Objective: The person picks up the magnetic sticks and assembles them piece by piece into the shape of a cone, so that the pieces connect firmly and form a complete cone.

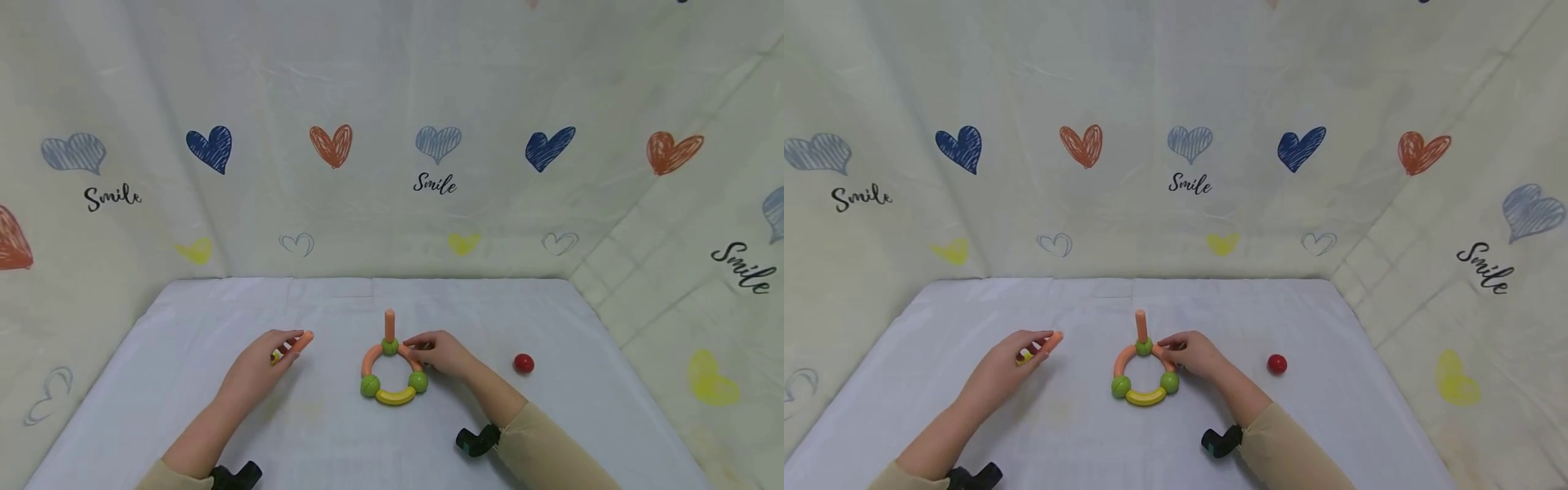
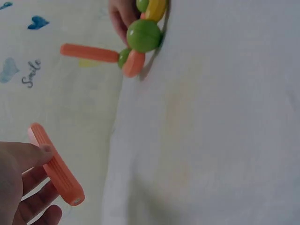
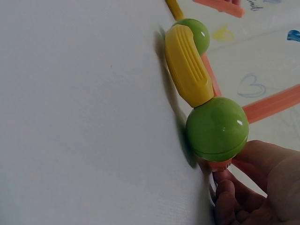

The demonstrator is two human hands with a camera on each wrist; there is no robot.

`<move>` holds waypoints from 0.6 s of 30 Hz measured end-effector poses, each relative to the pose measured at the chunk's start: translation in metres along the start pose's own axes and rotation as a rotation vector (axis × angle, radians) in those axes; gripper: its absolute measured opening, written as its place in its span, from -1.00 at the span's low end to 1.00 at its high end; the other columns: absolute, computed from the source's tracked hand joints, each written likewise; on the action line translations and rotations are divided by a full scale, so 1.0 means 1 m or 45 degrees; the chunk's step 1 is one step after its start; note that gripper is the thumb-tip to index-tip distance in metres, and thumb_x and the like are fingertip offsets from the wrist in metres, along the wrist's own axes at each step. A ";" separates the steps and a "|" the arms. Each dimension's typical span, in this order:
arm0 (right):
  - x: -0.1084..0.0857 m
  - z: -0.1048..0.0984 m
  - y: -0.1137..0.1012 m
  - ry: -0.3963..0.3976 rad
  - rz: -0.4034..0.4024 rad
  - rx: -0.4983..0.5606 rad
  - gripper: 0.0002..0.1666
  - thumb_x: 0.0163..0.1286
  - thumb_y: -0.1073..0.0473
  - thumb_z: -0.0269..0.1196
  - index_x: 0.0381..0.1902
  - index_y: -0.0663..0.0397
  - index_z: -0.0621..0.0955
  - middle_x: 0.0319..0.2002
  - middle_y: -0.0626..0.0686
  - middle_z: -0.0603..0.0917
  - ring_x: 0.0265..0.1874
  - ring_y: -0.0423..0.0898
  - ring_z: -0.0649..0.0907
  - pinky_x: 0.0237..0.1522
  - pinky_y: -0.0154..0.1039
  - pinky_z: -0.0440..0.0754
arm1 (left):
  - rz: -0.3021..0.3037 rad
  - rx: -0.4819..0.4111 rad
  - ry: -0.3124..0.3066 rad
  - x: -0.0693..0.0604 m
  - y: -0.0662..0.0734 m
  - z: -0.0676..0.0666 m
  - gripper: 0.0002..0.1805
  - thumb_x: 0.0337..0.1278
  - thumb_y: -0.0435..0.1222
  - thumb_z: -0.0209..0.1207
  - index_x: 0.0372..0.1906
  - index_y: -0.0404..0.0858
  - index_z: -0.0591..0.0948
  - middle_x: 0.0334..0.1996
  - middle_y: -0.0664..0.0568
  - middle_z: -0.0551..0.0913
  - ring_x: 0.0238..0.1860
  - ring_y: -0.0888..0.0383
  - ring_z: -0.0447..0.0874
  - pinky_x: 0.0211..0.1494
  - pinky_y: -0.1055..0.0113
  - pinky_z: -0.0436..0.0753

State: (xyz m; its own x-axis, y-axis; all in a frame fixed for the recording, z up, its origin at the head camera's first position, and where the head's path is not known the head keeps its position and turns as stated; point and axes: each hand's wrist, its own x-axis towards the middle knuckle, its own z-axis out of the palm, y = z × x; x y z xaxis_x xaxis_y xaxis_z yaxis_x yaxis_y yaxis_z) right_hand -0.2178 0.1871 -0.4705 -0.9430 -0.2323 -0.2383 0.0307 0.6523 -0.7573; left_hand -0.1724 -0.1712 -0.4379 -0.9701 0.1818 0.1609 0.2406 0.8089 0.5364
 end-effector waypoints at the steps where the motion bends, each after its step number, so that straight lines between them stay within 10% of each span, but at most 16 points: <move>1: 0.000 0.000 0.001 0.000 -0.001 0.001 -0.69 0.32 0.07 0.37 0.02 -0.10 0.74 -0.26 -0.08 0.64 -0.38 -0.13 0.55 -0.36 -0.25 0.52 | 0.001 -0.022 0.006 -0.001 0.005 0.005 -0.59 0.28 -0.24 0.29 0.21 -0.06 0.62 -0.07 0.13 0.65 -0.12 0.17 0.60 -0.08 0.15 0.59; 10: 0.002 0.001 0.002 -0.009 -0.016 0.023 -0.69 0.32 0.07 0.38 0.01 -0.09 0.74 -0.28 -0.07 0.64 -0.41 -0.13 0.54 -0.39 -0.25 0.51 | -0.097 -0.255 -0.057 -0.003 0.043 0.035 -0.50 0.18 -0.25 0.36 0.23 0.09 0.58 -0.16 0.24 0.59 -0.16 0.17 0.56 -0.06 0.22 0.59; 18: -0.001 0.000 0.000 0.001 -0.017 0.018 -0.68 0.32 0.09 0.37 0.02 -0.04 0.74 -0.26 -0.05 0.64 -0.40 -0.12 0.54 -0.39 -0.26 0.51 | -0.008 -0.392 -0.078 -0.004 0.060 0.049 -0.46 0.17 -0.25 0.36 0.25 0.12 0.53 -0.16 0.30 0.56 -0.15 0.32 0.55 -0.02 0.23 0.58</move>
State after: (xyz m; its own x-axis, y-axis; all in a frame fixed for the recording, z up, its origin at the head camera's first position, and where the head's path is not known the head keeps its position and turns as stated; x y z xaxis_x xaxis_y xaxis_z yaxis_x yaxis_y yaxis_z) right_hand -0.2170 0.1870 -0.4702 -0.9438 -0.2403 -0.2272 0.0225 0.6388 -0.7691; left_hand -0.1562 -0.0959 -0.4472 -0.9695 0.2182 0.1112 0.2237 0.6044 0.7646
